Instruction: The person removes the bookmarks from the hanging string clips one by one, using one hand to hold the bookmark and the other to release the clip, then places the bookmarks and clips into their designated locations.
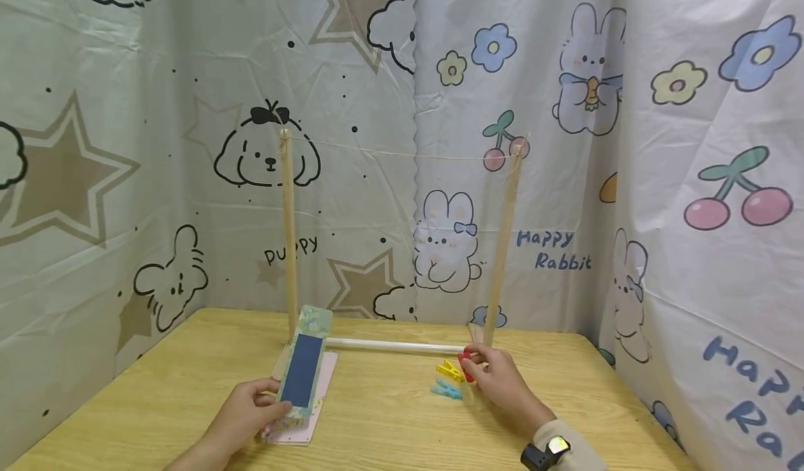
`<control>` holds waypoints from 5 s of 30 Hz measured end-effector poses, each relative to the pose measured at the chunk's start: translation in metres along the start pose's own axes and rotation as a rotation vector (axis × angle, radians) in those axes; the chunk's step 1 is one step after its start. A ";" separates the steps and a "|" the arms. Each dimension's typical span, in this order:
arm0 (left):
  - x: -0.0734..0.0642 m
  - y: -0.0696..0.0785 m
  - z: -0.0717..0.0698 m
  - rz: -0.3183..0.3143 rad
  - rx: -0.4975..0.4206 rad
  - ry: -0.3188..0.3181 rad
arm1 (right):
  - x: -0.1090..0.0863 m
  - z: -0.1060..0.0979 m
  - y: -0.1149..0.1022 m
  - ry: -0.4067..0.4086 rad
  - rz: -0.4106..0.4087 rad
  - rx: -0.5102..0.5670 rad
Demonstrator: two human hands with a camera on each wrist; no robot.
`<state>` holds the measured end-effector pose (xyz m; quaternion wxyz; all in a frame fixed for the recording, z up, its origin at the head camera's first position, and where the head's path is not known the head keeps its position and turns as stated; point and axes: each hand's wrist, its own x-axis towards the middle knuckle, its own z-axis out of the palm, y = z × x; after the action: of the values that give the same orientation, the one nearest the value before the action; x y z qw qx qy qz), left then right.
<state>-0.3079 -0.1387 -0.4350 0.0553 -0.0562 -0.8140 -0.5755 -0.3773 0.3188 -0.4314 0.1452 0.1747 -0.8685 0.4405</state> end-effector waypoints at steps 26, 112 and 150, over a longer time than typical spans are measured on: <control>-0.004 0.002 -0.006 -0.057 0.055 -0.037 | -0.003 -0.013 0.001 -0.137 -0.034 -0.169; -0.010 0.003 -0.007 0.021 0.380 -0.031 | -0.005 -0.007 0.006 -0.194 -0.131 -0.446; -0.010 0.000 -0.006 0.014 0.396 -0.024 | -0.005 -0.005 0.012 -0.211 -0.120 -0.467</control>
<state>-0.2983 -0.1445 -0.4346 0.0595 -0.0568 -0.9116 -0.4028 -0.3773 0.3302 -0.4391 0.1162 0.2326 -0.9450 0.1983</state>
